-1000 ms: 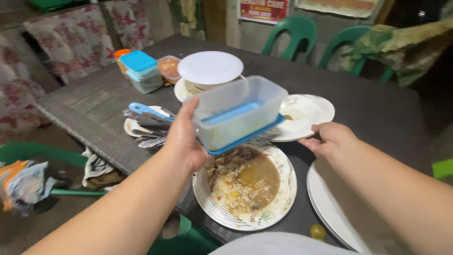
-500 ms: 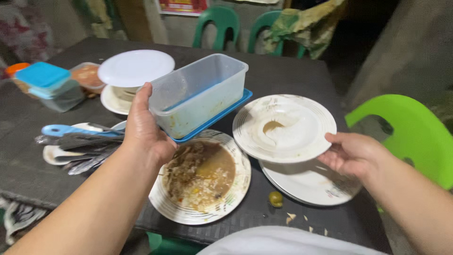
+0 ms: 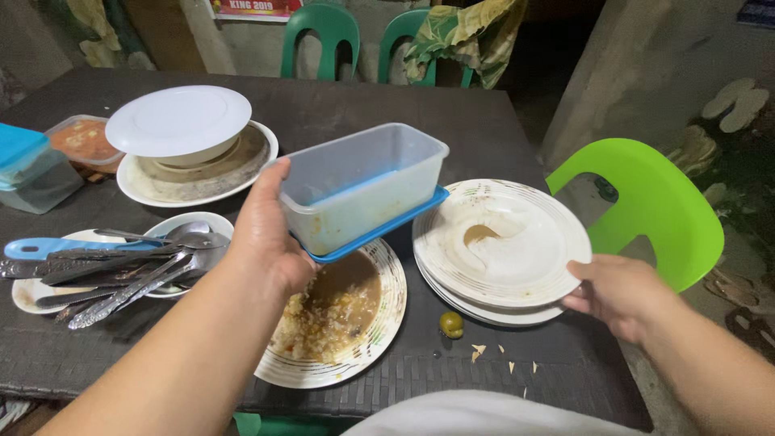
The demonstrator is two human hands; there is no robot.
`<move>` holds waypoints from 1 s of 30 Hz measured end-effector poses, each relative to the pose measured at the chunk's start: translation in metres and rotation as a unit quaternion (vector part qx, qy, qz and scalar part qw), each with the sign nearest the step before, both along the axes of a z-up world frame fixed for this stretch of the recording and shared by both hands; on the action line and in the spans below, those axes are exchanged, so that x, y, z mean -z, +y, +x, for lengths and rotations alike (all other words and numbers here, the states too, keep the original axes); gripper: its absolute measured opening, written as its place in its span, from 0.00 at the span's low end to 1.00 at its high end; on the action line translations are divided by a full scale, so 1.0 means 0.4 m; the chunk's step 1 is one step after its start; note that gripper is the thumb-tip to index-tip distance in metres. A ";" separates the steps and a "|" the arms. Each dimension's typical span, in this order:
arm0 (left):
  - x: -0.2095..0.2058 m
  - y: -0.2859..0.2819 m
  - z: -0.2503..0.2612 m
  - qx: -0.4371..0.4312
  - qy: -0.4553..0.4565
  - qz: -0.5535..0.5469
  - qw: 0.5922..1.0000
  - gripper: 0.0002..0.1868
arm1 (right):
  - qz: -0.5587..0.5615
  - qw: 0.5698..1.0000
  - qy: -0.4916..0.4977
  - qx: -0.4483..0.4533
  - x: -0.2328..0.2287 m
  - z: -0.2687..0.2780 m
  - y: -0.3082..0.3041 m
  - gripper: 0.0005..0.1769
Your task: The person clears a dining table by scraping leftover food from a plate into a plastic container, then stacks dirty plates and cutlery. They carry the stacked items to a sink area and place them down.
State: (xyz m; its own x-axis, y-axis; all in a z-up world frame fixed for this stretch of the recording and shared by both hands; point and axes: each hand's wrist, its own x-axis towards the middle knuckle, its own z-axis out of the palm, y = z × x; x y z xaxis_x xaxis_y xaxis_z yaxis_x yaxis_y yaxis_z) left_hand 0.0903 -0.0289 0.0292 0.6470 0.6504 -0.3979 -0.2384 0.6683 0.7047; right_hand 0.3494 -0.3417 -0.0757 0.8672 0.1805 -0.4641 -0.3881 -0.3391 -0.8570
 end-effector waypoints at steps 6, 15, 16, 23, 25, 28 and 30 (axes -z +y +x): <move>0.016 -0.025 0.011 0.040 0.015 -0.024 0.999 0.33 | -0.377 0.864 -0.295 -0.155 -0.008 -0.014 0.017 0.45; 0.074 -0.106 0.154 0.202 0.057 0.060 0.976 0.43 | -0.005 0.983 -0.166 -0.075 -0.192 -0.132 0.171 0.38; 0.085 -0.108 0.167 0.214 0.054 0.073 0.973 0.43 | -0.031 0.983 -0.161 -0.085 -0.192 -0.131 0.175 0.38; 0.149 -0.091 0.248 0.249 0.165 0.166 0.940 0.48 | -0.078 0.987 -0.104 -0.100 -0.129 -0.090 0.148 0.35; 0.162 -0.072 0.271 0.253 0.213 0.215 0.919 0.50 | -0.042 0.992 -0.072 -0.099 -0.125 -0.079 0.139 0.33; 0.170 -0.051 0.296 0.248 0.241 0.257 0.902 0.52 | 0.017 0.997 -0.021 -0.076 -0.140 -0.069 0.132 0.30; 0.161 -0.044 0.306 0.235 0.264 0.285 0.891 0.52 | 0.037 0.998 -0.010 -0.047 -0.140 -0.069 0.134 0.29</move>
